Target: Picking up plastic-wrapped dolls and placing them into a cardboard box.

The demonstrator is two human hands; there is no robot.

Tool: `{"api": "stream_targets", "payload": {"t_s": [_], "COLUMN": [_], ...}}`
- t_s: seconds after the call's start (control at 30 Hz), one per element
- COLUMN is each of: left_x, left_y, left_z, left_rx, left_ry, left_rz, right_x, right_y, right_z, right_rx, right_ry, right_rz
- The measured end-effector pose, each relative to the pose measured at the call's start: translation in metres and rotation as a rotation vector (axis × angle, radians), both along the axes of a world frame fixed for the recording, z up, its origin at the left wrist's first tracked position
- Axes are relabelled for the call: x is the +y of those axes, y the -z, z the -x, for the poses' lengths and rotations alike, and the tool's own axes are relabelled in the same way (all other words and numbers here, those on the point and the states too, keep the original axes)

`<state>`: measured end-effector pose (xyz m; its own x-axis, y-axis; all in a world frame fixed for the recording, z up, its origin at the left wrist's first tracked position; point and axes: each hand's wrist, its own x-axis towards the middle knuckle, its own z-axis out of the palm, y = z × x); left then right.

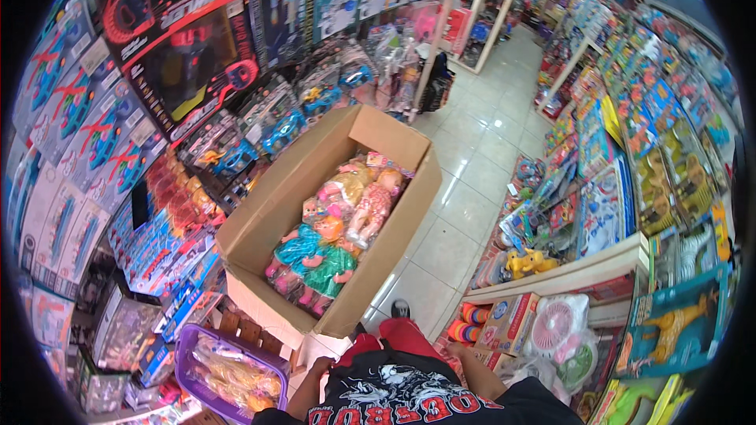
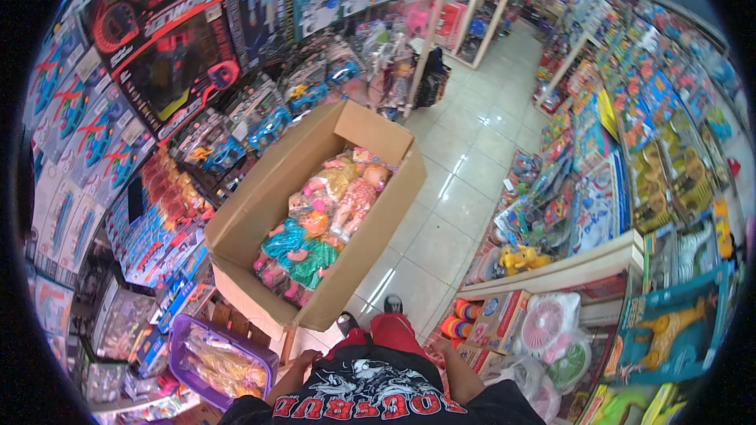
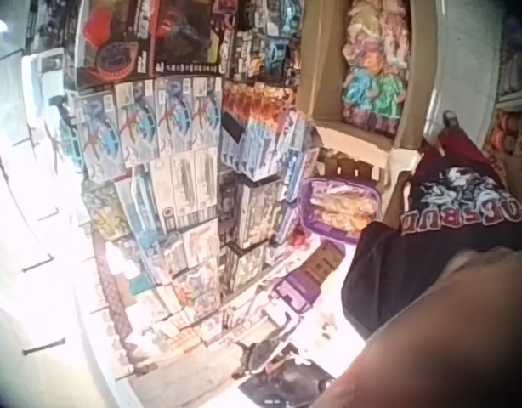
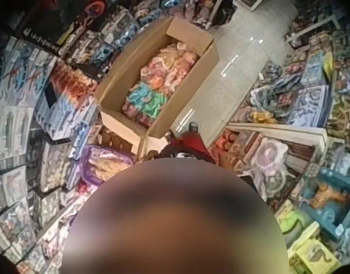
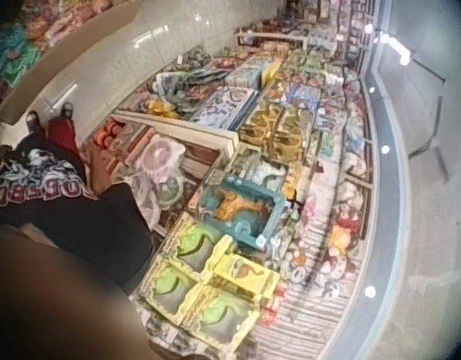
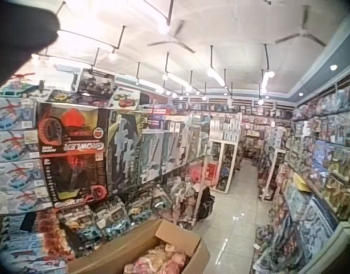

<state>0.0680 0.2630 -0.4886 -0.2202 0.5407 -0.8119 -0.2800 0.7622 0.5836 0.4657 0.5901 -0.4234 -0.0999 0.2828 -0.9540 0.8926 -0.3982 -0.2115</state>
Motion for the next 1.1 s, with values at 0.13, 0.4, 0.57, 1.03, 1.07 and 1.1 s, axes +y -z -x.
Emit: {"api": "stream_targets", "payload": {"t_s": [0.13,0.4,0.57,1.03,1.07,1.1], "left_x": [0.013,0.072,0.037,-0.237,-0.248,-0.255], "left_y": [0.014,-0.01,-0.023,-0.055,-0.052,-0.068], "left_z": [0.027,0.015,-0.014,-0.061,-0.055,-0.07], "left_rx": [0.161,0.311,0.502,0.63,0.779,0.611], "left_ry": [0.461,0.702,0.784,0.378,0.704,0.338], "left_rz": [-0.102,0.046,-0.087,0.052,-0.033,0.136], "right_x": [-0.056,-0.114,-0.159,-0.33,-0.329,-0.335], "right_y": [-0.009,0.078,-0.002,0.018,0.014,0.016], "right_z": [-0.04,-0.104,-0.052,-0.09,-0.087,-0.088], "right_rx": [-0.074,0.071,0.189,-0.03,-0.085,-0.096], "right_ry": [0.376,-0.045,0.285,-0.015,-0.04,-0.032], "right_rz": [0.029,-0.253,-0.254,-0.105,-0.107,-0.107]}}
